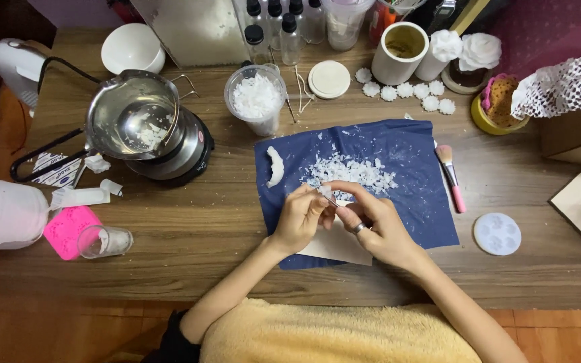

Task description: A person uses a small metal pick to precisely place small white wax flakes onto a white card with holes, likely for a craft or candle-making project.

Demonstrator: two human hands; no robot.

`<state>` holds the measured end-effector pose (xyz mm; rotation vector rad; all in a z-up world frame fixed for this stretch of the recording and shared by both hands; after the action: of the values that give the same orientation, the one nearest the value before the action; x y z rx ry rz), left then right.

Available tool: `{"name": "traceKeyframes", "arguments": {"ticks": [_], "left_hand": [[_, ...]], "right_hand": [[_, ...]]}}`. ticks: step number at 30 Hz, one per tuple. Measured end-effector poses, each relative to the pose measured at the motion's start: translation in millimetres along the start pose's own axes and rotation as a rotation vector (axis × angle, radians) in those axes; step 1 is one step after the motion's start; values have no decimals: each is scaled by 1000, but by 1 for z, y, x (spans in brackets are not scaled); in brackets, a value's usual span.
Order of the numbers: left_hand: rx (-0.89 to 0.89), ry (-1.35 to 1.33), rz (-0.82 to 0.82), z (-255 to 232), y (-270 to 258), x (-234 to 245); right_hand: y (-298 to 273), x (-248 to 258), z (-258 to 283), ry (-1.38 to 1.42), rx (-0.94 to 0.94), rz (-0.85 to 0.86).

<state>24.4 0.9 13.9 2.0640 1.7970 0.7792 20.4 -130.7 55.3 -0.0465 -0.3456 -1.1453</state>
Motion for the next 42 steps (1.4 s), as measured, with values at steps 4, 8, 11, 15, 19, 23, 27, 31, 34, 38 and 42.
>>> {"name": "traceKeyframes", "arguments": {"ticks": [4,8,11,15,19,23,27,31,34,38,42], "left_hand": [[128,-164,-9,1,1,-1],[110,-64,5,3,4,2],[121,-37,8,-14,16,5],[156,-56,4,2,4,1],[220,-207,-68,13,-6,6],[332,-287,-156,21,-7,11],[435,-378,-163,40,-18,6],[494,-349,-162,37,-20,10],[500,-302,-164,28,-18,13],[488,-264,-169,16,-13,14],[487,-266,-152,14,-12,12]], "right_hand": [[0,-3,-24,426,-157,18],[-4,-8,-44,664,-250,23],[-6,-8,-47,714,-300,23],[-5,-6,-58,800,-380,-28],[-2,11,-63,893,-410,-181],[-3,13,-70,825,-500,-298],[-5,9,-92,837,-474,-310],[-4,5,-75,743,-374,-179],[-8,1,-58,599,-271,-36],[-7,-3,-45,523,-168,107],[-6,-2,-50,531,-158,117]]}}
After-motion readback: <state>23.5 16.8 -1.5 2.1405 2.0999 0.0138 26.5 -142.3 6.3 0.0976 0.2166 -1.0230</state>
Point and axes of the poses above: each hand's wrist, its own y-axis towards the middle knuckle, its own x-axis out of the back of the hand, z = x × y, the point moved 4 cm from there along y, towards the middle knuckle, and after that the axes turned 2 degrees about -z, right-handed, at the moved point
